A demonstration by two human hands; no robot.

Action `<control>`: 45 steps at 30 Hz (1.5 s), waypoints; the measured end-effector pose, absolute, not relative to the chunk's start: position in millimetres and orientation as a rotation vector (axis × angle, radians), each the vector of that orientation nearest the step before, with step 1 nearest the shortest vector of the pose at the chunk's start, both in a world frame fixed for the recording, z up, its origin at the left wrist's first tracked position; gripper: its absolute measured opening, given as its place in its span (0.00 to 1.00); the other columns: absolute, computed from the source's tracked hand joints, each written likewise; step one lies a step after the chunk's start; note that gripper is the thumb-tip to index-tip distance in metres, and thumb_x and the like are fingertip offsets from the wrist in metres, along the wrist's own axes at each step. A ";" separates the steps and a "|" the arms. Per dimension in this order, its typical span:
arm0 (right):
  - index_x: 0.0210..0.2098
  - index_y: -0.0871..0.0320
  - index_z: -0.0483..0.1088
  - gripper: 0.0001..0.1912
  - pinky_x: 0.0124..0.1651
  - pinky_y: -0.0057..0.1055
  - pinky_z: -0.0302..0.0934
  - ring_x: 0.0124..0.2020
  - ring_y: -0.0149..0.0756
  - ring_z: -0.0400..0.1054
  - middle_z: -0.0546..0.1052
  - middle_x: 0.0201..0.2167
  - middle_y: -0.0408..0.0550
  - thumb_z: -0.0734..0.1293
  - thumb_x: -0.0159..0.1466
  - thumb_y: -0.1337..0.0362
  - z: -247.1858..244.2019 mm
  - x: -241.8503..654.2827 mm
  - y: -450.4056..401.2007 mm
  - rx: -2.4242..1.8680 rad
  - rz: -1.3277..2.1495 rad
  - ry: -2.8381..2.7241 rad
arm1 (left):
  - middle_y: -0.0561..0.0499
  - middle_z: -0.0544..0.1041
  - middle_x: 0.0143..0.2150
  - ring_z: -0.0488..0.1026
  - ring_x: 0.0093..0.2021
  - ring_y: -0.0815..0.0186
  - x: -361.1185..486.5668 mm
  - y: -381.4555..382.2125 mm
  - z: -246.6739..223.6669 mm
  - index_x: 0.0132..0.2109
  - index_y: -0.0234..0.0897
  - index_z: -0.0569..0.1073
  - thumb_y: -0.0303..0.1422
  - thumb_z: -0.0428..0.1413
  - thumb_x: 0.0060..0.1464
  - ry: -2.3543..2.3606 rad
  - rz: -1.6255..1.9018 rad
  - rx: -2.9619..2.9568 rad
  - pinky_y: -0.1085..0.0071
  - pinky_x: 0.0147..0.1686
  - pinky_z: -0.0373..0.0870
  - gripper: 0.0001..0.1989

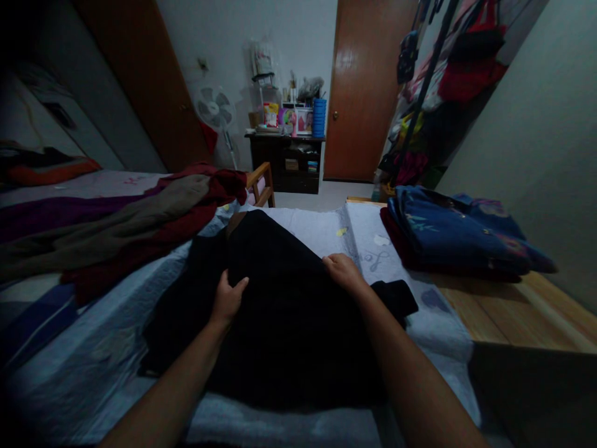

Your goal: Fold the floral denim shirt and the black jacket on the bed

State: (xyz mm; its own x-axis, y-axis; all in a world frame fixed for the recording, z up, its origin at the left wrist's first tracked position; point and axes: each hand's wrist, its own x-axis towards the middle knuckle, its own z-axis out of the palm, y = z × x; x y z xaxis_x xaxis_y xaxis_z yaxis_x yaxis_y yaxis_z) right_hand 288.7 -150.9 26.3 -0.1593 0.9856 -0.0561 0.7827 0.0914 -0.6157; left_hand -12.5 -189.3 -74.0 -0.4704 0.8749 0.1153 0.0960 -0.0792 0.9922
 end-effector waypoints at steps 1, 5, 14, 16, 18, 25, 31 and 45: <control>0.21 0.59 0.64 0.17 0.28 0.28 0.48 0.25 0.31 0.60 0.68 0.22 0.45 0.56 0.63 0.60 28.9 290.0 -149.3 -1.771 0.731 -2.042 | 0.43 0.76 0.50 0.74 0.51 0.58 -12.0 -190.0 -72.9 0.55 0.35 0.67 0.29 0.62 0.49 1.588 1.611 1.084 0.58 0.57 0.66 0.25; 0.28 0.61 0.69 0.08 0.28 0.25 0.49 0.28 0.30 0.62 0.72 0.28 0.47 0.58 0.58 0.70 33.5 297.0 -139.4 -1.876 0.770 -2.108 | 0.43 0.76 0.50 0.73 0.52 0.57 -10.4 -191.7 -67.8 0.53 0.35 0.68 0.28 0.63 0.47 1.634 1.606 1.100 0.57 0.59 0.64 0.25; 0.18 0.61 0.69 0.14 0.23 0.27 0.51 0.17 0.29 0.58 0.64 0.12 0.43 0.60 0.58 0.67 26.5 305.3 -109.5 -2.019 0.995 -2.169 | 0.44 0.76 0.48 0.74 0.51 0.56 -8.8 -192.2 -65.8 0.50 0.38 0.70 0.26 0.64 0.44 1.617 1.639 1.066 0.57 0.58 0.65 0.24; 0.17 0.60 0.69 0.13 0.24 0.29 0.53 0.18 0.32 0.61 0.64 0.11 0.45 0.62 0.56 0.67 25.0 305.0 -99.7 -2.070 0.959 -2.149 | 0.45 0.76 0.48 0.74 0.51 0.56 -8.7 -192.2 -65.9 0.50 0.38 0.71 0.26 0.64 0.44 1.608 1.639 1.063 0.57 0.58 0.65 0.24; 0.17 0.60 0.70 0.11 0.27 0.29 0.55 0.21 0.35 0.65 0.67 0.13 0.47 0.63 0.54 0.67 23.1 304.6 -90.1 -2.084 0.876 -2.119 | 0.45 0.76 0.47 0.74 0.51 0.56 -8.6 -192.3 -65.8 0.50 0.38 0.71 0.26 0.64 0.43 1.600 1.641 1.052 0.57 0.58 0.65 0.24; 0.49 0.65 0.72 0.21 0.44 0.33 0.62 0.47 0.44 0.70 0.77 0.44 0.59 0.60 0.60 0.61 8.7 309.1 -71.2 -1.968 0.612 -1.884 | 0.45 0.77 0.46 0.73 0.51 0.56 -7.7 -192.5 -63.9 0.49 0.37 0.71 0.26 0.63 0.45 1.602 1.626 1.082 0.56 0.58 0.65 0.22; 0.69 0.60 0.38 0.54 0.63 0.40 0.50 0.68 0.44 0.47 0.49 0.69 0.61 0.70 0.52 0.57 -19.2 307.5 -77.4 -1.684 0.646 -1.585 | 0.44 0.77 0.47 0.73 0.52 0.56 -7.5 -192.3 -64.6 0.50 0.37 0.70 0.26 0.64 0.44 1.595 1.637 1.049 0.57 0.58 0.65 0.24; 0.53 0.61 0.69 0.25 0.49 0.35 0.64 0.48 0.42 0.71 0.75 0.51 0.56 0.66 0.61 0.53 -6.8 278.1 -111.7 -1.731 1.143 -1.957 | 0.43 0.76 0.49 0.74 0.52 0.57 -8.8 -191.3 -68.7 0.52 0.37 0.69 0.28 0.63 0.47 1.621 1.625 1.105 0.58 0.58 0.65 0.24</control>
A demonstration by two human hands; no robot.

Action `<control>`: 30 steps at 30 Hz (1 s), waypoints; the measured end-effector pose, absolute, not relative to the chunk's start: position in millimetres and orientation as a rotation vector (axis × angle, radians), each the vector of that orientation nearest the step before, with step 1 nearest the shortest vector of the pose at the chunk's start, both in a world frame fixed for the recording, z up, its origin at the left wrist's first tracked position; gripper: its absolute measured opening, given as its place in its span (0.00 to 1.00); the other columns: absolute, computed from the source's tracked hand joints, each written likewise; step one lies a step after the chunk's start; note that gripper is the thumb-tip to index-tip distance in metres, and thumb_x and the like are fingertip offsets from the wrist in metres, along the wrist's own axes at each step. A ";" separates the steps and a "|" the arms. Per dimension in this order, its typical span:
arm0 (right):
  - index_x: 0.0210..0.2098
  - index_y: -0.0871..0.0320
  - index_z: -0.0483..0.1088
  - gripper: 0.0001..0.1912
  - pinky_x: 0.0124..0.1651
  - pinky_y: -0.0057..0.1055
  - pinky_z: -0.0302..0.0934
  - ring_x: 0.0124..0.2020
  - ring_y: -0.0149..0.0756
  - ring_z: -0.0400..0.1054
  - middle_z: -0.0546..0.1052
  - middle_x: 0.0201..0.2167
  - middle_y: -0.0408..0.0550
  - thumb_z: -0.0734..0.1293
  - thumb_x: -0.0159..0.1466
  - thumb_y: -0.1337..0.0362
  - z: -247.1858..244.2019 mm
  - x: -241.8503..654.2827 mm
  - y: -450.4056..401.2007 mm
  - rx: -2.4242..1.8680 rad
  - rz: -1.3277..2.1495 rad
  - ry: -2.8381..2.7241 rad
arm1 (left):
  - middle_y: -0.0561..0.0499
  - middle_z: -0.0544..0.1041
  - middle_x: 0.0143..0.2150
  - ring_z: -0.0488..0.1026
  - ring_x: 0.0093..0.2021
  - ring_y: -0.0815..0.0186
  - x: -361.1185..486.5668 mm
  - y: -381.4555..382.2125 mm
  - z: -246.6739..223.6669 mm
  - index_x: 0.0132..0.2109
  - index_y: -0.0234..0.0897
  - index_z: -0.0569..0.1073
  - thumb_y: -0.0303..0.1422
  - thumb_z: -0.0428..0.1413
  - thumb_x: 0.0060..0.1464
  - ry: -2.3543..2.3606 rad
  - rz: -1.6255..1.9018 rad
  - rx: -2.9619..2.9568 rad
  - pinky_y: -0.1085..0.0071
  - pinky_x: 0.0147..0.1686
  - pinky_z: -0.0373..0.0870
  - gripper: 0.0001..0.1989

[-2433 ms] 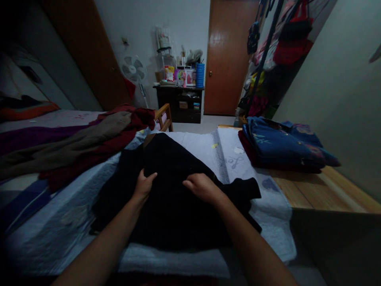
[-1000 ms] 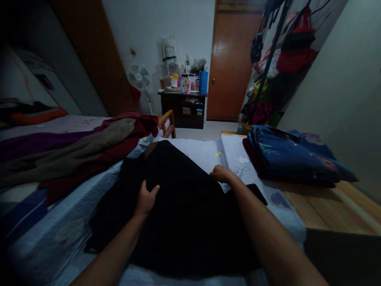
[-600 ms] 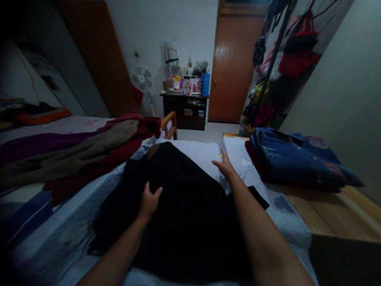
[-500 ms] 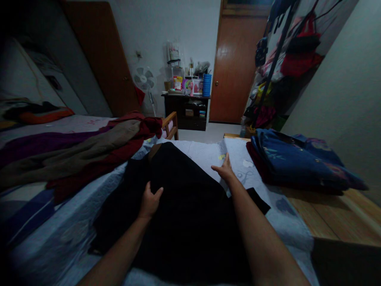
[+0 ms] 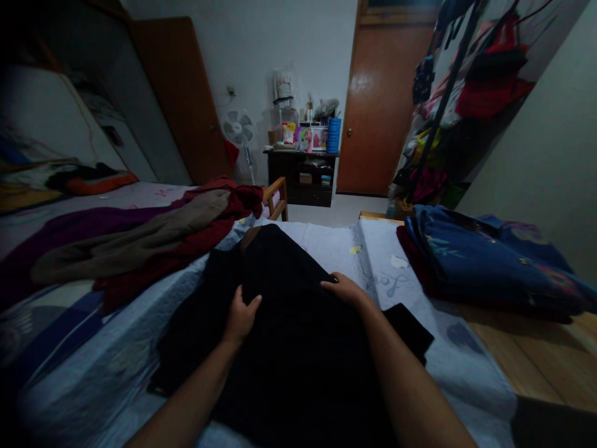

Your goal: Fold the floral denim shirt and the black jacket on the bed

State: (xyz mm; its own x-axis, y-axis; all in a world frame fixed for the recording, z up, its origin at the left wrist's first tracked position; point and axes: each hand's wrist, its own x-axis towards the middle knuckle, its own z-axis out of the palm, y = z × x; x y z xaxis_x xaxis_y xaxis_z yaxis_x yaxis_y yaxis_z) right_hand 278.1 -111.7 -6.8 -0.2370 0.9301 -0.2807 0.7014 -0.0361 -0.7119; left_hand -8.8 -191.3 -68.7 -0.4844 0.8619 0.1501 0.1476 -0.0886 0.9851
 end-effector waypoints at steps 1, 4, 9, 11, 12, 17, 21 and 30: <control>0.53 0.61 0.69 0.23 0.49 0.35 0.64 0.47 0.41 0.71 0.75 0.51 0.55 0.66 0.61 0.55 -5.3 276.3 -113.7 -1.695 1.148 -1.967 | 0.43 0.77 0.49 0.74 0.52 0.57 -8.8 -191.2 -68.6 0.52 0.37 0.69 0.28 0.63 0.47 1.619 1.622 1.102 0.58 0.58 0.66 0.24; 0.52 0.61 0.69 0.20 0.52 0.35 0.63 0.48 0.40 0.71 0.76 0.50 0.54 0.66 0.61 0.62 -1.2 267.7 -119.9 -1.575 1.076 -2.008 | 0.43 0.76 0.50 0.73 0.52 0.57 -9.1 -190.9 -69.1 0.54 0.36 0.68 0.29 0.62 0.48 1.635 1.597 1.119 0.58 0.58 0.66 0.25; 0.53 0.61 0.68 0.21 0.53 0.36 0.62 0.49 0.40 0.70 0.76 0.50 0.52 0.65 0.60 0.66 2.7 250.4 -131.2 -1.421 0.958 -2.044 | 0.40 0.75 0.53 0.72 0.53 0.57 -9.2 -190.7 -70.3 0.56 0.33 0.66 0.30 0.60 0.51 1.670 1.565 1.177 0.58 0.58 0.65 0.25; 0.53 0.59 0.68 0.22 0.54 0.36 0.61 0.49 0.40 0.70 0.76 0.50 0.51 0.64 0.59 0.68 5.4 242.9 -138.1 -1.328 0.902 -2.089 | 0.40 0.75 0.53 0.73 0.53 0.57 -9.3 -190.5 -70.8 0.55 0.33 0.66 0.30 0.59 0.51 1.668 1.564 1.186 0.57 0.58 0.65 0.24; 0.54 0.58 0.68 0.22 0.54 0.36 0.61 0.49 0.40 0.70 0.76 0.49 0.50 0.63 0.59 0.69 7.4 238.7 -142.5 -1.289 0.871 -2.122 | 0.40 0.75 0.52 0.73 0.53 0.57 -9.3 -190.4 -71.1 0.55 0.33 0.66 0.31 0.59 0.51 1.666 1.565 1.186 0.57 0.58 0.65 0.24; 0.59 0.56 0.64 0.25 0.50 0.35 0.61 0.47 0.42 0.72 0.77 0.48 0.51 0.61 0.62 0.67 19.3 213.5 -171.0 -1.340 0.591 -2.354 | 0.42 0.74 0.54 0.71 0.55 0.57 -9.2 -191.0 -69.3 0.56 0.35 0.67 0.38 0.59 0.53 1.612 1.589 1.178 0.58 0.59 0.63 0.24; 0.62 0.56 0.61 0.27 0.46 0.33 0.61 0.47 0.43 0.72 0.77 0.50 0.53 0.59 0.63 0.67 24.5 194.1 -190.5 -1.329 0.410 -2.553 | 0.43 0.72 0.57 0.69 0.58 0.56 -7.5 -193.5 -61.5 0.59 0.37 0.64 0.43 0.58 0.55 1.428 1.599 1.133 0.59 0.61 0.60 0.28; 0.60 0.53 0.63 0.27 0.42 0.32 0.61 0.41 0.41 0.73 0.78 0.44 0.52 0.58 0.61 0.69 19.7 175.8 -205.0 -1.141 0.391 -2.782 | 0.41 0.67 0.61 0.66 0.60 0.57 13.5 -180.5 -28.0 0.63 0.39 0.58 0.33 0.68 0.42 1.372 1.517 0.843 0.63 0.60 0.61 0.43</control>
